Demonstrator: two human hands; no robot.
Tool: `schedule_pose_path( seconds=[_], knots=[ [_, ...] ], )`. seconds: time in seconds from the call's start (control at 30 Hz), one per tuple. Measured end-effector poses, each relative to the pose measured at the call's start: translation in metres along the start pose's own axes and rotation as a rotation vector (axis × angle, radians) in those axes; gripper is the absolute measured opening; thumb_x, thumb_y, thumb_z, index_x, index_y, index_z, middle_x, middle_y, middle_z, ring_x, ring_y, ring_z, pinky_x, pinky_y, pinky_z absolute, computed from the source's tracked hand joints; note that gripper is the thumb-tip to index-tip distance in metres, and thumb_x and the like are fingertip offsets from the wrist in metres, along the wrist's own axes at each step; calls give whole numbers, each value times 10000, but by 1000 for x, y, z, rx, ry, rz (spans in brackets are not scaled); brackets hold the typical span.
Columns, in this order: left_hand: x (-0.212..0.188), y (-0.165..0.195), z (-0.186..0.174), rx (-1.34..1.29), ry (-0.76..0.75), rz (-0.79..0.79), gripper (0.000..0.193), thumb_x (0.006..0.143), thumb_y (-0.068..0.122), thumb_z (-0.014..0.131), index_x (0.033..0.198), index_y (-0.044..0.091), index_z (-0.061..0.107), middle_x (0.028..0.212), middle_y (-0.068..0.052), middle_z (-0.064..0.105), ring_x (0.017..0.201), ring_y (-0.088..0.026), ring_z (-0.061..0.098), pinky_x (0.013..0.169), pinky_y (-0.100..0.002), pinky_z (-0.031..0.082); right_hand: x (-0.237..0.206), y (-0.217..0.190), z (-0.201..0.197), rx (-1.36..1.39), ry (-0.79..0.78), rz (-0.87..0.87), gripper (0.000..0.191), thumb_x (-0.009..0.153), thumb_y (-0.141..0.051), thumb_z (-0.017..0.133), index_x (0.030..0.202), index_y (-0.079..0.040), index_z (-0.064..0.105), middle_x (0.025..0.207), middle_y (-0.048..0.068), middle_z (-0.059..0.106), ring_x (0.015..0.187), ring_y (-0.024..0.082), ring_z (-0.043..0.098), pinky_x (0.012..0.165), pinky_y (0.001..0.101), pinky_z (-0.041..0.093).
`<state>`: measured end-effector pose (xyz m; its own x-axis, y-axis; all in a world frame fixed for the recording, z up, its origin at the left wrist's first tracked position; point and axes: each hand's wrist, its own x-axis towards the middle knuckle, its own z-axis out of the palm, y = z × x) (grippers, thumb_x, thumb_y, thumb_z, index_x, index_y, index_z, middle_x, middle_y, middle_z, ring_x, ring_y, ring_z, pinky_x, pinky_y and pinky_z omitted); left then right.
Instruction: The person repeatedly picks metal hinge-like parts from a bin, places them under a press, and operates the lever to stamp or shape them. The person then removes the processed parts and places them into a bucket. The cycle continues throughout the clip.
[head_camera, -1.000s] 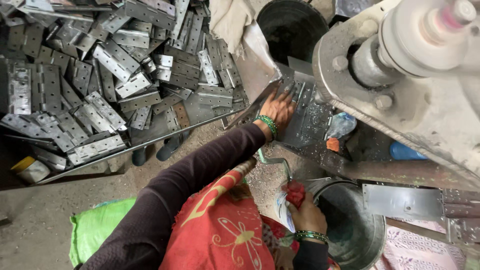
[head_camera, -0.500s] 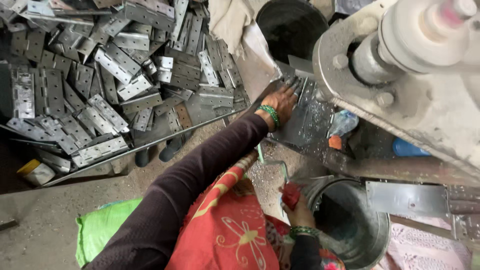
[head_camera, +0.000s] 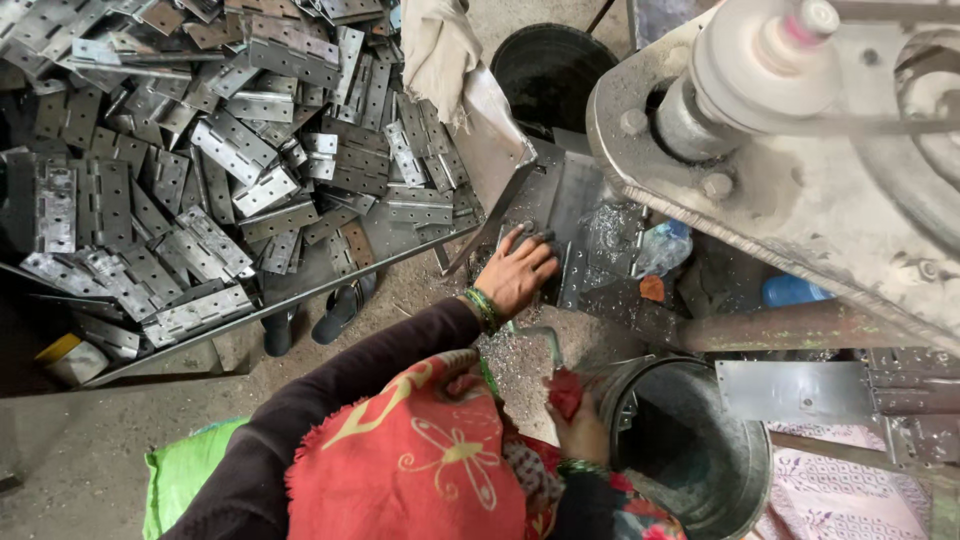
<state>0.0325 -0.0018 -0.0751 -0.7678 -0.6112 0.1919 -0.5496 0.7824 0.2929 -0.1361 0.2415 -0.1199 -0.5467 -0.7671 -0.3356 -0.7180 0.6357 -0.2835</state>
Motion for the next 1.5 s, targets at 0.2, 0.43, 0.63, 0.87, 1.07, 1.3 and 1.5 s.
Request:
schedule_pose_path(
  seconds=[0.2,0.43,0.63,0.87,1.07,1.3,1.5],
  knots=[
    [31,-7,-24,-129,153,320,361,880,217,612,1238,222,656,1285,-66,640,1194,-255,580,1037,-544,444,10,11,32,107,-17,8,663,772,-504,771,1299,-165,554,1020,242,741,960,476,702,787,576,557],
    [65,31,-79,-398,-126,-449,334,1078,318,526,1333,107,573,1269,-145,654,1012,-273,705,882,-462,628,10,12,26,92,11,-39,674,798,-501,766,1296,-105,543,1012,261,734,954,479,700,787,577,558],
    [30,53,-61,-72,-159,-164,434,871,135,592,1305,108,583,1228,-133,593,1162,-260,581,960,-453,514,14,18,35,26,46,-80,766,778,-498,780,1377,-105,510,1057,260,721,961,474,698,793,565,564],
    [36,22,-56,55,-159,-218,619,899,426,578,1432,124,493,1558,-113,412,1499,-280,281,1177,-678,64,15,8,12,172,-42,-131,787,806,-540,748,1412,-115,480,1063,266,733,978,469,705,812,550,571],
    [57,16,-51,105,-276,-291,535,1029,481,437,1461,176,524,1635,-98,360,1546,-287,254,1217,-668,-67,3,-23,-78,-290,-167,22,863,840,-656,654,1510,-178,395,1038,258,737,966,463,712,808,546,569],
    [54,11,-18,103,-53,-267,514,1004,413,431,1412,129,558,1597,-149,384,1497,-296,312,1204,-666,-45,2,0,-4,-95,-64,36,883,831,-596,669,1520,-145,352,1034,254,724,893,479,703,735,572,558],
    [31,18,-14,109,89,-152,359,990,251,483,1230,60,669,1520,-207,503,1503,-343,389,1246,-678,15,25,8,0,155,-50,-243,774,822,-570,700,1352,-57,466,1125,286,689,985,507,670,772,567,551]
  ],
)
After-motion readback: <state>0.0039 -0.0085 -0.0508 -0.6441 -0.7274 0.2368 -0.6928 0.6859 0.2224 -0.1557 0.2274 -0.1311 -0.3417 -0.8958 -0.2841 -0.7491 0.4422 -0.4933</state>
